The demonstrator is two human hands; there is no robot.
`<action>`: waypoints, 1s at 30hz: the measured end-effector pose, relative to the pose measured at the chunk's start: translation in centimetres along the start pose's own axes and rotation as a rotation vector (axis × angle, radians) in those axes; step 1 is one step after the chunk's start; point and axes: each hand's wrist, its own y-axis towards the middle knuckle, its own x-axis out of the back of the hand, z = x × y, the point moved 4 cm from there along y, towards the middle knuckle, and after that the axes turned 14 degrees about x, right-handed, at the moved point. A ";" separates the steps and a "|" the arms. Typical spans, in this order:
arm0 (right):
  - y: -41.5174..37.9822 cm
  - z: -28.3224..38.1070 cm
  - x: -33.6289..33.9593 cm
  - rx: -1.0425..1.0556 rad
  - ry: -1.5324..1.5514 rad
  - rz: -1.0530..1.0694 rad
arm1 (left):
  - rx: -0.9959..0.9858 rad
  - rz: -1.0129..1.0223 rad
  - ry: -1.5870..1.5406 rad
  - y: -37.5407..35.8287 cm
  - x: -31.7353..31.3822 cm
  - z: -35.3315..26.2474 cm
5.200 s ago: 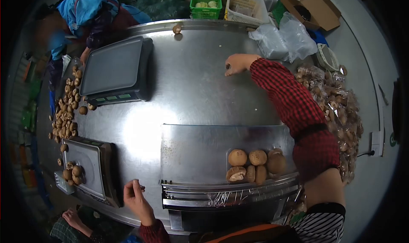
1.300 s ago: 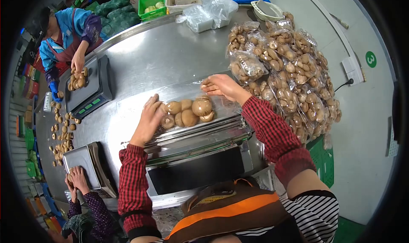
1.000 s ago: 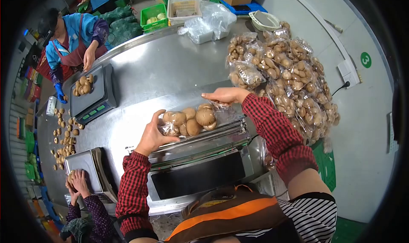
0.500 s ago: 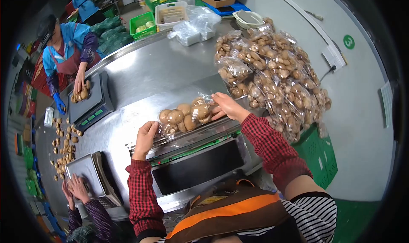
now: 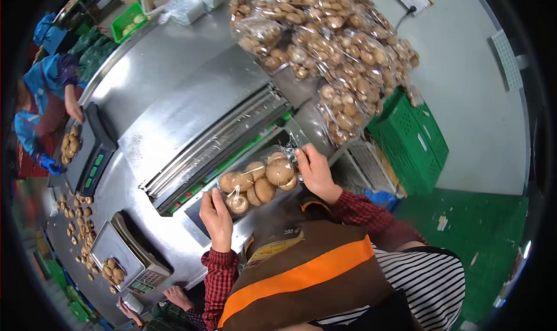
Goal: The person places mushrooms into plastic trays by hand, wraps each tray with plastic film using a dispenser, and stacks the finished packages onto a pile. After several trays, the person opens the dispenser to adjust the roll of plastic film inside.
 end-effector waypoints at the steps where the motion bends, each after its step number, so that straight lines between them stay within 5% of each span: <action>1: -1.1 -0.9 0.6 -0.028 -0.015 -0.006 | 0.012 0.028 0.010 -0.2 -0.4 0.6; 5: -6.1 -9.2 1.6 -0.057 -0.167 -0.103 | -0.507 -0.162 0.562 1.6 -2.0 1.3; 9: -8.2 -13.0 -3.4 -0.263 -0.134 -0.422 | -0.728 -0.120 0.589 2.7 -7.0 0.3; 10: -8.7 -13.8 -5.0 -0.280 0.068 -0.370 | -0.682 -0.052 0.574 2.5 -8.1 0.1; 11: -9.9 -15.8 -6.5 -0.375 0.726 -0.416 | -0.582 0.017 0.582 2.9 -8.9 0.6; 12: -9.3 -9.1 -4.6 -0.011 0.711 -0.276 | -0.299 0.292 0.110 2.8 -9.6 1.4; 13: -11.5 -12.2 -5.7 -0.206 0.868 -0.008 | 0.002 0.558 -0.356 1.7 -10.3 2.3; 15: -11.8 -7.3 -5.6 -0.071 0.864 0.444 | 0.365 0.790 -0.767 -0.7 -9.4 3.8; 16: -12.1 -4.9 -6.2 -0.067 0.953 0.618 | 0.080 0.922 -0.437 0.6 -8.9 7.1; 17: -12.0 -2.8 -6.5 -0.094 1.055 0.759 | 0.098 1.144 -0.856 -2.4 -9.1 1.7; 18: -11.7 -0.7 -6.3 -0.150 1.163 0.847 | -0.180 1.128 -0.815 -5.9 -7.6 -4.9; 19: -10.9 0.7 -5.8 -0.225 1.252 0.861 | -0.442 0.893 -0.554 -8.3 -6.5 -8.7; 20: -9.2 4.5 -1.3 -0.351 1.410 0.593 | -0.478 0.827 -0.552 -10.5 -6.1 -11.3; 21: -8.2 6.9 2.7 -0.477 1.555 0.320 | -0.374 0.938 -0.575 -11.0 -6.1 -11.4; 22: -7.2 0.9 1.2 -0.048 0.975 0.595 | -0.135 1.156 -0.612 -11.1 -6.5 -10.1; 23: -6.1 0.9 3.2 -0.455 1.142 0.425 | 0.225 1.395 -0.670 -10.6 -6.8 -8.1; 25: -4.3 1.8 6.5 0.205 0.667 0.530 | 0.937 1.731 -0.773 -8.8 -6.2 -4.7; 26: -3.9 4.5 7.7 0.017 0.851 0.516 | 1.172 1.781 -0.819 -8.3 -6.2 -4.3; 27: -4.2 6.8 8.3 -0.196 1.035 0.495 | 1.312 1.783 -0.863 -8.0 -6.5 -4.2; 29: -2.5 4.7 6.7 -0.121 0.851 0.435 | 1.379 1.733 -0.960 -7.6 -7.8 -5.0; 30: -1.3 2.7 6.1 -0.256 0.890 0.407 | 1.358 1.711 -1.018 -8.3 -8.5 -5.2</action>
